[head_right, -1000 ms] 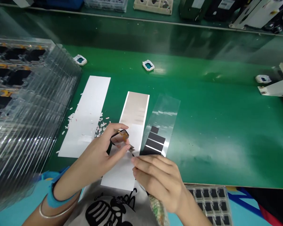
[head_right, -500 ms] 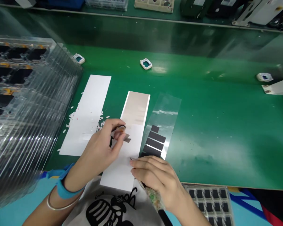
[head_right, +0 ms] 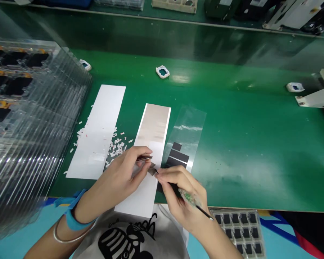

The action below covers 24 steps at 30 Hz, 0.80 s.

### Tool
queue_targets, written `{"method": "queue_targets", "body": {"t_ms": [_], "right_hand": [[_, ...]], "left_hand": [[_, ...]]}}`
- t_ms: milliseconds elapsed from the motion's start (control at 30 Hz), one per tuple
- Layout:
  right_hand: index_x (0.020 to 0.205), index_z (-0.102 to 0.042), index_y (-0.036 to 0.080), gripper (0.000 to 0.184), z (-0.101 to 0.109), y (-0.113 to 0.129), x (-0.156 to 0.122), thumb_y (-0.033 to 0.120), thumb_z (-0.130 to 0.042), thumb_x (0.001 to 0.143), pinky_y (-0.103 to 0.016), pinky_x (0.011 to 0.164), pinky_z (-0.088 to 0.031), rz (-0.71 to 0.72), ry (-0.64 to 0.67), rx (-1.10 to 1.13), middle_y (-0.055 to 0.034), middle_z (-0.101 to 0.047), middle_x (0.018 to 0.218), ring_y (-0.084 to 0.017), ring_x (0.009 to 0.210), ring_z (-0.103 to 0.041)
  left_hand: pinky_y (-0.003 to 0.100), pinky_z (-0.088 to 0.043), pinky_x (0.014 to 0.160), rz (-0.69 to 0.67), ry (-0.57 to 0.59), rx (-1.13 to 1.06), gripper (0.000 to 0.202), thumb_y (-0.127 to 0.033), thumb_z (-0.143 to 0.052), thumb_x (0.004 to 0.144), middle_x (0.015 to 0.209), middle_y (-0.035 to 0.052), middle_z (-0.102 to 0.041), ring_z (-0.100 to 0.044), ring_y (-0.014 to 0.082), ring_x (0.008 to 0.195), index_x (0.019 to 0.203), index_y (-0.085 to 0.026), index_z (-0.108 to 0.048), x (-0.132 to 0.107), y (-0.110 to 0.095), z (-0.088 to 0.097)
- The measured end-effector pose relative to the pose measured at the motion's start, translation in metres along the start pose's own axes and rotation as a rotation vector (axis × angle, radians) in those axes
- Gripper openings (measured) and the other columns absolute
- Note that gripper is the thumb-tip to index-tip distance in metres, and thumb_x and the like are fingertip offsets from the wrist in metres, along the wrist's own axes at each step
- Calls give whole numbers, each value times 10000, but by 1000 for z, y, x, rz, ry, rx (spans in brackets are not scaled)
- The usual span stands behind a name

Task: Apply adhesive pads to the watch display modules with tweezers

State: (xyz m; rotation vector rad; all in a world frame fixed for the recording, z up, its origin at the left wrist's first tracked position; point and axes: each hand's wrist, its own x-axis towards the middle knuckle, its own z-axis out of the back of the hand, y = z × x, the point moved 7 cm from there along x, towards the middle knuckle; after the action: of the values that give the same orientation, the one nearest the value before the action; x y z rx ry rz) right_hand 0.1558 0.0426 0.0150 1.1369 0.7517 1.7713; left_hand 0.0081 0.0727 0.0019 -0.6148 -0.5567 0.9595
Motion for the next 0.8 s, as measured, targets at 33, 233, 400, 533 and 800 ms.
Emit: {"method": "queue_targets", "body": {"t_ms": [33, 233, 400, 533, 800], "right_hand": [[1021, -655, 181, 261, -2, -1, 0, -30, -596, 878, -220, 789, -594, -4, 7, 4, -39, -710, 955, -136, 913, -711], [934, -640, 186, 195, -5, -1, -1, 0, -596, 894, -212, 790, -595, -12, 50, -28, -40, -724, 945, -139, 909, -722], [930, -619, 194, 185, -6, -1, 0, 13, -589, 905, -206, 771, -591, -14, 74, -52, -33, -723, 940, -134, 895, -725], [945, -615, 203, 188, -7, -2, -1, 22, -580, 911, -212, 770, -593, -22, 90, -49, -28, -722, 947, -135, 902, -723], [990, -651, 214, 219, -1, -11, 1, 25, -599, 893, -266, 757, -610, -80, 60, 54, -34, -726, 953, -164, 886, -720]], "left_hand": [[312, -521, 747, -5, -2, 3, 256, -93, -482, 980, 1049, 80, -612, -616, 198, 901, 1209, -190, -419, 0, 0, 0], [290, -503, 684, 10, -9, -17, 233, -93, -471, 986, 996, 58, -602, -600, 170, 812, 1195, -183, -420, 2, 1, -2], [278, -494, 667, 29, -46, -35, 232, -83, -476, 979, 960, 40, -590, -587, 154, 782, 1178, -188, -423, 3, 0, -1], [268, -505, 678, 55, -49, -52, 221, -70, -478, 972, 943, 29, -587, -601, 149, 807, 1150, -193, -433, 3, 2, 0], [271, -531, 726, 246, -367, -373, 253, -145, -588, 935, 986, 29, -588, -635, 148, 866, 1141, -232, -470, 1, 19, 27]]}}
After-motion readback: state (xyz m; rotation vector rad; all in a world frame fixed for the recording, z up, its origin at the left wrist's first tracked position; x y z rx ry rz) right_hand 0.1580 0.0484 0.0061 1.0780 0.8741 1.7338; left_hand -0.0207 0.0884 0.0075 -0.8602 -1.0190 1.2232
